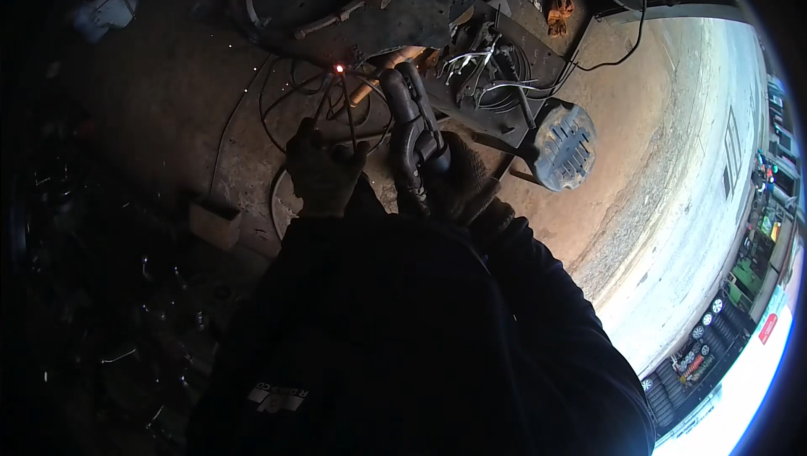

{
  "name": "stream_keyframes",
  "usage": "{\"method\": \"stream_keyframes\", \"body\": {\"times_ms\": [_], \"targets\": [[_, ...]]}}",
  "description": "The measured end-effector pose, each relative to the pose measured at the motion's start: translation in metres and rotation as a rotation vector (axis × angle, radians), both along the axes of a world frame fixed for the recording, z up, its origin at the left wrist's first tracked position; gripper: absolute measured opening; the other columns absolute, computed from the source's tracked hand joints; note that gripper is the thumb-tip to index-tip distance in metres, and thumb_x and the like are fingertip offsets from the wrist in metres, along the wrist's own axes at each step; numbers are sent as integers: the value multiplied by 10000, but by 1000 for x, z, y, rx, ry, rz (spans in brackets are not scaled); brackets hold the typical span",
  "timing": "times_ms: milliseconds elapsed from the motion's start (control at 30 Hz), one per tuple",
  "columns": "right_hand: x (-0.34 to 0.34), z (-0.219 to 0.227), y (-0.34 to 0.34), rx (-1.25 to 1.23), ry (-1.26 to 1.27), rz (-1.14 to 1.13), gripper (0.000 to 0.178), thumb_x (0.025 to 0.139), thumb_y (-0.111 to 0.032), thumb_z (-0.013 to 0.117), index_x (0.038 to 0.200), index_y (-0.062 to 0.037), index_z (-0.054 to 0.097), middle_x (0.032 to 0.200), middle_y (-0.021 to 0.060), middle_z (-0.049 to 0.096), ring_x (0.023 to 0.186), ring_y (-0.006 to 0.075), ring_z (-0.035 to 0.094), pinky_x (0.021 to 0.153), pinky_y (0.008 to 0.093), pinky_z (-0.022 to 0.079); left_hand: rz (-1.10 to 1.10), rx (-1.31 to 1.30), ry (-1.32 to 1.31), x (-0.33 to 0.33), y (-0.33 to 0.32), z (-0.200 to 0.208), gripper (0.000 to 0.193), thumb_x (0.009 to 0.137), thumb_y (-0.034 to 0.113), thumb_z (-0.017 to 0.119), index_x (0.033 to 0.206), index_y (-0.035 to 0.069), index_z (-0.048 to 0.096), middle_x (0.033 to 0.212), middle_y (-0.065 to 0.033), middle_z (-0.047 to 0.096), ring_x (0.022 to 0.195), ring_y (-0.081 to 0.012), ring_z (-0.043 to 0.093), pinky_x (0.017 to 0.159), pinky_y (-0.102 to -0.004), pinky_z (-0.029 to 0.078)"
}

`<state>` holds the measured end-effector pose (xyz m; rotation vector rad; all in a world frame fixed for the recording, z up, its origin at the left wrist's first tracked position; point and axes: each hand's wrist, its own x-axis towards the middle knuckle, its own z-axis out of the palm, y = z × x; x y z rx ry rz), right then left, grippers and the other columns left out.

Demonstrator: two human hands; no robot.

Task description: The person welds the joints of a metal frame using a welding tool, then chips slag off the welded spots with a hammer by hand.

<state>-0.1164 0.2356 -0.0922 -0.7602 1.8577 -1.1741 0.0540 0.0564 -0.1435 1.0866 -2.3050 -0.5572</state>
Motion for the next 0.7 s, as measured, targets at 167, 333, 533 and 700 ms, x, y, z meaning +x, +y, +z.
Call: {"method": "stream_keyframes", "body": {"times_ms": [167,333,533,700], "targets": [[0,-1,1,5,-22,-18,408,1023,-209,569,1396,-46,535,1222,120,633,1108,262,632,938,395,533,-3,60,-32,-1,-1,6,963,681,401,962,1446,71,481,1063,-83,627,1040,-274,606,912,-467,485],[0,-2,1,6,-35,-30,393,1037,-208,548,1395,-48,540,1212,114,638,1097,255,633,939,391,534,4,45,-42,-3,1,6,943,679,408,965,1426,73,496,1064,-88,621,1031,-279,606,898,-471,495],[1,0,-3,10,-52,-43,378,1052,-208,523,1394,-49,545,1199,107,644,1084,246,635,940,386,535,24,237,65,-10,-9,14,785,707,403,922,1325,88,554,1067,-90,704,925,-309,685,881,-434,544],[1,-4,-1,13,-71,-66,367,1065,-208,502,1394,-51,550,1189,101,649,1073,239,636,940,382,535,2,72,90,-14,-10,27,697,721,447,884,1259,97,610,1113,-110,698,983,-307,702,864,-420,569]]}}
